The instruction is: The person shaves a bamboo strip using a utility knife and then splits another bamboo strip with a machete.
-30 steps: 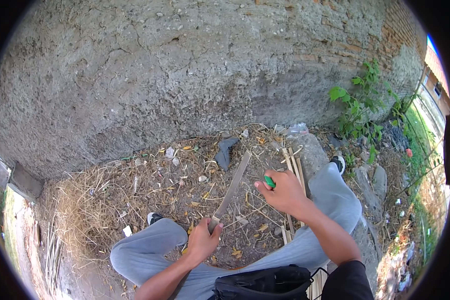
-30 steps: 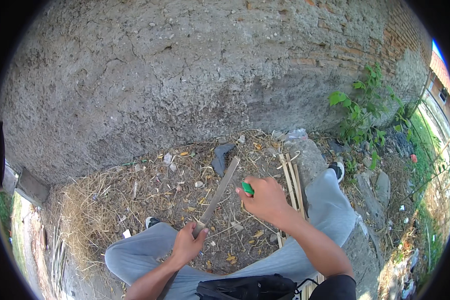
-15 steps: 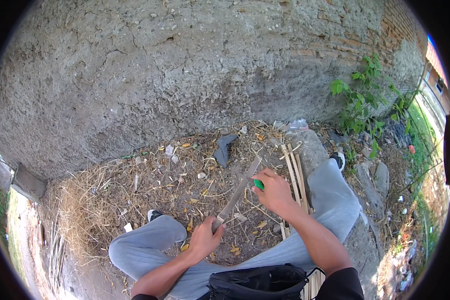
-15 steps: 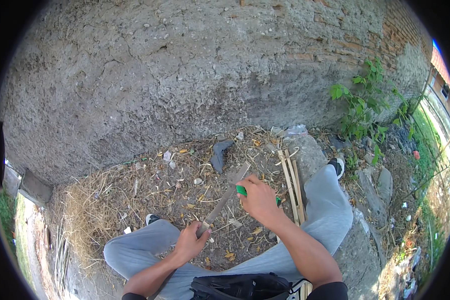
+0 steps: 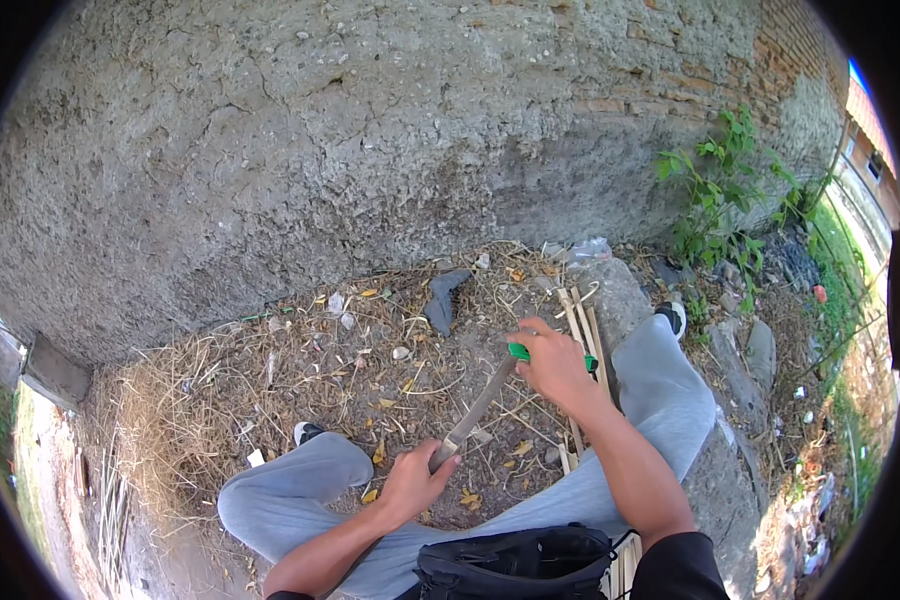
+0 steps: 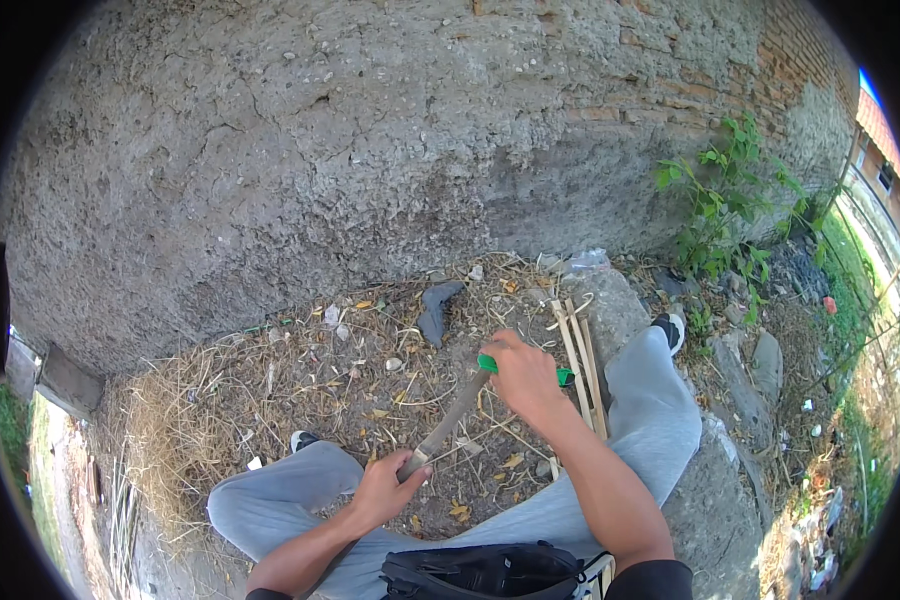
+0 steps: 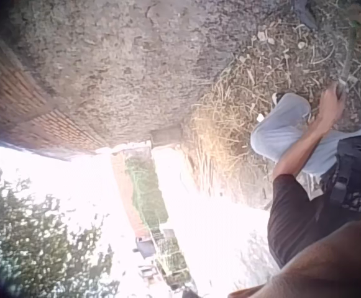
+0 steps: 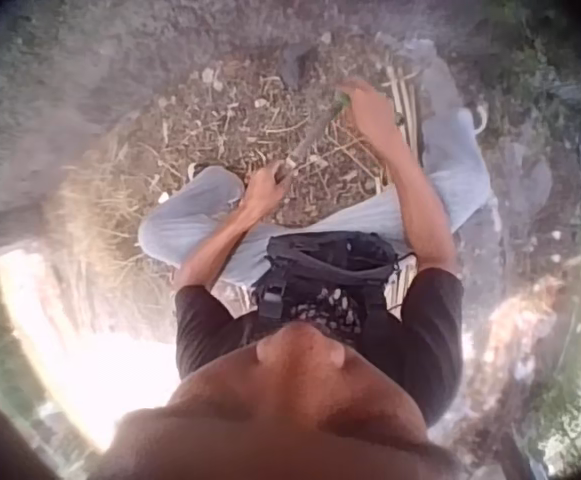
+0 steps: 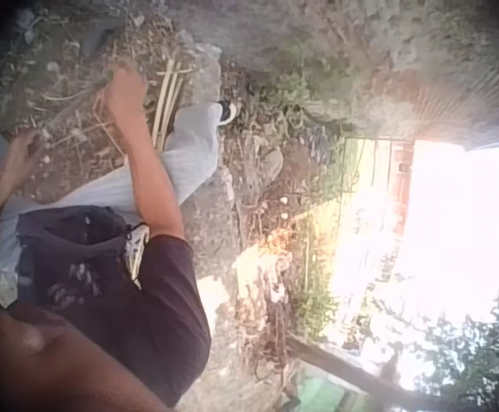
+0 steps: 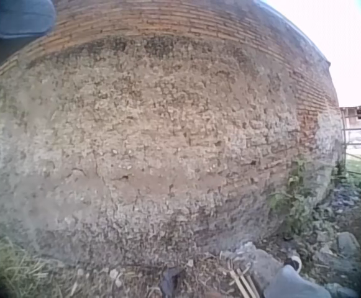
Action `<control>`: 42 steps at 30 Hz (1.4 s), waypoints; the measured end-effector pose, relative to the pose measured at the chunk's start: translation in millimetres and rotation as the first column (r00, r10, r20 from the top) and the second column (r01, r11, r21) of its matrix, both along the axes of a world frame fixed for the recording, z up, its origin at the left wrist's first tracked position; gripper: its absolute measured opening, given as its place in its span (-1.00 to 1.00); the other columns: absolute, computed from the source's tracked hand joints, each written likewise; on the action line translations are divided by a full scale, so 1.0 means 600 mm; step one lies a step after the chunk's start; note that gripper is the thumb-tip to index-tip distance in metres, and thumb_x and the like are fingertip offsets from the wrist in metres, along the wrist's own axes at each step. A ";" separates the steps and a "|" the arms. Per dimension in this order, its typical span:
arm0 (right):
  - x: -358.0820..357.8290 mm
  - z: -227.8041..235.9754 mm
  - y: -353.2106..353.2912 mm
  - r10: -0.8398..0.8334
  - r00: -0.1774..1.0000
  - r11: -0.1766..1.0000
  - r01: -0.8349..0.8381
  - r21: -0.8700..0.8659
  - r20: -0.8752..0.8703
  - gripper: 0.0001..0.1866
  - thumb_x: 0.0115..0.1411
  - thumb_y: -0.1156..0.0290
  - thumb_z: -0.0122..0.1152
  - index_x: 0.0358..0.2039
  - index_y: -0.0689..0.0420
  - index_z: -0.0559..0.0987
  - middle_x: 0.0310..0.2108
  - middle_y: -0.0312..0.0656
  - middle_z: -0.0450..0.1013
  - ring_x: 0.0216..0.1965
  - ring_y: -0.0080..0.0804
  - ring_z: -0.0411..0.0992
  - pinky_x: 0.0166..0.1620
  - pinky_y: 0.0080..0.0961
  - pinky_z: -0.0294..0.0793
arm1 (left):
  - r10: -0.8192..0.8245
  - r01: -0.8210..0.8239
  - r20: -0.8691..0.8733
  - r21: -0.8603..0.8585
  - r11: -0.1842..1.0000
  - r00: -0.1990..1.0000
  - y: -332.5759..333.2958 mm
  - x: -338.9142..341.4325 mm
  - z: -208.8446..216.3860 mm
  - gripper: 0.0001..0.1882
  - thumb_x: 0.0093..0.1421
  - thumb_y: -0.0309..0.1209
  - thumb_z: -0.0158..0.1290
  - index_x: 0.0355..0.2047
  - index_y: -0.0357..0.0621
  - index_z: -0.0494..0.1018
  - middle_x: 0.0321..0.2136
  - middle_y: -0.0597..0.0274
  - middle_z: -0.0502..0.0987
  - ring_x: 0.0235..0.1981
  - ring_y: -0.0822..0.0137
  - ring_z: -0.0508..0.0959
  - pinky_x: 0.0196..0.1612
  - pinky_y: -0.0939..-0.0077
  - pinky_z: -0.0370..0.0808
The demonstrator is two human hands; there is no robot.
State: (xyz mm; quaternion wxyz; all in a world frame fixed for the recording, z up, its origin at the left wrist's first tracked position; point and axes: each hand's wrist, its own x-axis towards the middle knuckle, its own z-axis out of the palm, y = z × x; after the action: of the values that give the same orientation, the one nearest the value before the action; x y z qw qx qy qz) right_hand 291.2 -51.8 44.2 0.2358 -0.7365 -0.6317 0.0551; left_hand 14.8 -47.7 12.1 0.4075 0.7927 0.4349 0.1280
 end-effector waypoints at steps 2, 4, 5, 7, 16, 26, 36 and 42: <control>0.010 -0.003 0.004 0.023 0.999 0.999 -0.022 -0.032 0.024 -0.63 -0.02 0.45 0.37 -0.13 0.04 0.61 -0.01 -0.24 0.43 -0.17 -0.10 0.53 -0.13 -0.18 0.52 | 0.004 -0.004 0.013 0.009 1.000 1.000 -0.004 0.001 -0.001 -0.70 0.19 -0.25 0.16 -0.31 -0.30 0.49 -0.61 0.01 0.48 -0.64 0.22 0.43 -0.50 0.28 0.35; 0.012 -0.005 0.006 0.044 0.998 0.997 -0.041 -0.064 0.046 -0.65 -0.01 0.42 0.38 -0.14 0.04 0.62 -0.02 -0.25 0.45 -0.16 -0.11 0.52 -0.12 -0.20 0.51 | 0.005 -0.006 0.024 0.017 1.000 1.000 -0.005 0.000 -0.001 -0.70 0.19 -0.25 0.16 -0.30 -0.29 0.50 -0.61 0.01 0.48 -0.65 0.22 0.42 -0.51 0.28 0.35; 0.011 -0.006 0.006 0.048 0.997 0.995 -0.041 -0.090 0.068 -0.67 -0.02 0.42 0.38 -0.17 0.05 0.62 -0.05 -0.24 0.46 -0.16 -0.12 0.52 -0.12 -0.20 0.51 | 0.003 -0.003 0.019 0.016 1.000 1.000 -0.004 0.001 -0.002 -0.70 0.19 -0.24 0.16 -0.31 -0.29 0.50 -0.61 0.01 0.48 -0.65 0.23 0.42 -0.51 0.28 0.35; 0.011 -0.008 0.005 0.050 0.995 0.992 -0.040 -0.117 0.088 -0.68 -0.02 0.42 0.38 -0.19 0.07 0.63 -0.08 -0.24 0.48 -0.17 -0.13 0.52 -0.12 -0.20 0.51 | -0.001 0.001 0.014 0.014 1.000 1.000 -0.004 0.003 -0.002 -0.70 0.19 -0.24 0.16 -0.31 -0.29 0.50 -0.62 0.01 0.48 -0.66 0.24 0.42 -0.52 0.29 0.35; 0.021 0.001 0.006 -0.121 0.993 0.992 0.122 0.042 -0.015 -0.78 0.01 0.45 0.33 -0.27 0.11 0.62 -0.20 -0.16 0.51 -0.22 -0.06 0.52 -0.17 -0.17 0.50 | -0.030 0.030 -0.053 0.013 0.999 0.998 -0.002 0.007 0.009 -0.66 0.19 -0.21 0.14 -0.27 -0.30 0.48 -0.59 -0.14 0.51 -0.53 -0.12 0.56 -0.46 0.15 0.42; 0.017 -0.002 0.012 -0.183 0.974 0.975 0.197 0.098 -0.135 -0.78 0.02 0.48 0.30 -0.26 0.12 0.62 -0.27 -0.07 0.54 -0.24 0.03 0.51 -0.19 -0.09 0.49 | -0.006 0.006 0.010 0.035 0.999 1.000 -0.003 0.005 0.013 -0.70 0.17 -0.27 0.18 -0.29 -0.31 0.49 -0.63 -0.05 0.48 -0.62 0.07 0.46 -0.51 0.25 0.38; -0.006 -0.010 0.032 -0.194 0.180 0.903 0.417 -0.104 -0.964 -0.51 0.20 0.34 0.28 0.07 0.26 0.36 -0.26 -0.21 0.45 -0.61 -0.61 0.22 -0.52 -0.56 0.29 | 0.061 -0.062 0.097 0.000 0.998 0.993 -0.002 -0.001 0.032 -0.76 0.16 -0.33 0.20 -0.35 -0.31 0.51 -0.73 0.19 0.38 -0.67 0.54 0.23 -0.61 0.46 0.21; -0.050 -0.010 0.018 -0.131 -0.186 0.964 0.206 -0.169 -0.974 -0.77 0.27 0.34 0.19 -0.16 0.17 0.41 -0.33 -0.22 0.47 -0.70 -0.71 0.07 -0.60 -0.61 0.16 | 0.088 -0.086 0.067 -0.034 0.996 0.994 0.007 -0.008 0.035 -0.75 0.19 -0.30 0.15 -0.32 -0.28 0.50 -0.66 0.08 0.48 -0.68 0.40 0.38 -0.55 0.38 0.32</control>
State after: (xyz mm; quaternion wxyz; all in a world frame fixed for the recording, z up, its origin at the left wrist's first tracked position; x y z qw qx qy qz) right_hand 260.9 -41.1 38.0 0.6551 -0.5053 -0.1276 0.5471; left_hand 10.2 -43.3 33.0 0.4284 0.7618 0.4568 0.1657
